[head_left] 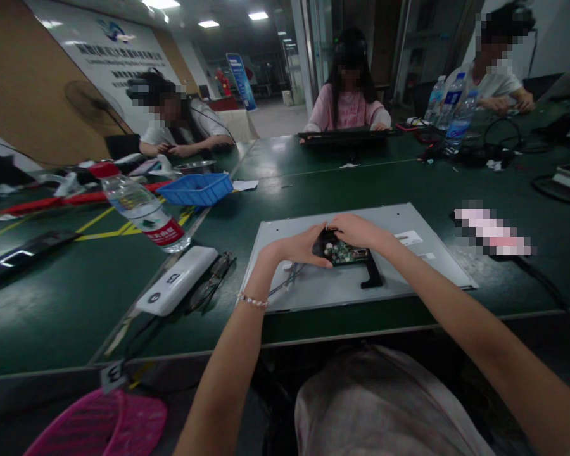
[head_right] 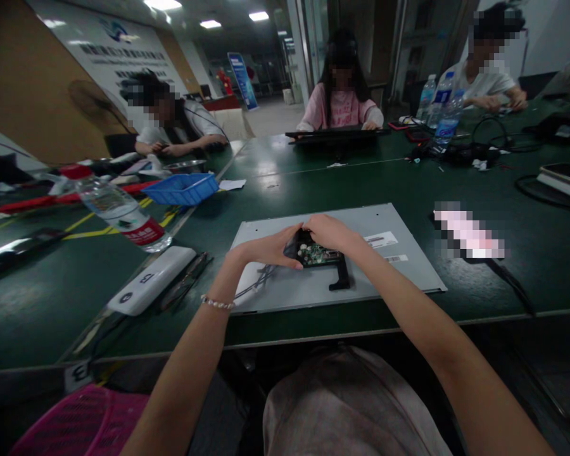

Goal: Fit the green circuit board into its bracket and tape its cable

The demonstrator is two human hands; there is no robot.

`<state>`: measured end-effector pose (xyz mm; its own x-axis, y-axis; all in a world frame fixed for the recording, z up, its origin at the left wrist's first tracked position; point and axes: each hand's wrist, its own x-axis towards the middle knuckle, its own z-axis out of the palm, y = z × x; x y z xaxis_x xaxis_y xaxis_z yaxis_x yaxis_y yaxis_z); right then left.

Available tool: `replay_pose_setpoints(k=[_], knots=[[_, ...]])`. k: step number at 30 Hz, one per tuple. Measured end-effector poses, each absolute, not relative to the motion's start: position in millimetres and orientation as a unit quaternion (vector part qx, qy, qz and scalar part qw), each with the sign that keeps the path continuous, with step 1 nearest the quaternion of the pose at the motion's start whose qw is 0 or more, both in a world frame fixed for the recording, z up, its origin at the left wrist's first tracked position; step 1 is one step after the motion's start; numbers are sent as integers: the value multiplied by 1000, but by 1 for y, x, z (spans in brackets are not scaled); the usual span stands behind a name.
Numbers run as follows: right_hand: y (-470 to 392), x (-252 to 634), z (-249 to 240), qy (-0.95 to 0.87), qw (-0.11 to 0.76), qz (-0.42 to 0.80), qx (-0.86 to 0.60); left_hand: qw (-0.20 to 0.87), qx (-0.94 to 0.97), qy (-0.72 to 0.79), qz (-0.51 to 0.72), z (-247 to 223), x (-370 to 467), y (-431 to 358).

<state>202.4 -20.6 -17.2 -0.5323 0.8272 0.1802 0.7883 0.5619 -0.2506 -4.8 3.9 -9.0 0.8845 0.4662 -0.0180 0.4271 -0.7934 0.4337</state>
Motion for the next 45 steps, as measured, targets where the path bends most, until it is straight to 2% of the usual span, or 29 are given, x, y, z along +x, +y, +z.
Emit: replay_pose_setpoints(k=[5,12,19,26,38,45], knots=[[-21,203,-17,-866,144,76,-473,214,935,282,0,-6,-4,1],[-23,210,-6,-854,166,69,-487,195,938,286,5,-5,-7,3],[-48,270,6,-810,200,79,-546,156,947,279,43,3,-3,0],[-77,325,-29,-741,198,168,-618,126,955,259,76,10,8,-7],[-72,314,-43,-697,274,244,-616,117,955,265,64,5,14,-10],[-85,307,-41,-596,361,423,-580,123,957,251,80,6,23,-20]])
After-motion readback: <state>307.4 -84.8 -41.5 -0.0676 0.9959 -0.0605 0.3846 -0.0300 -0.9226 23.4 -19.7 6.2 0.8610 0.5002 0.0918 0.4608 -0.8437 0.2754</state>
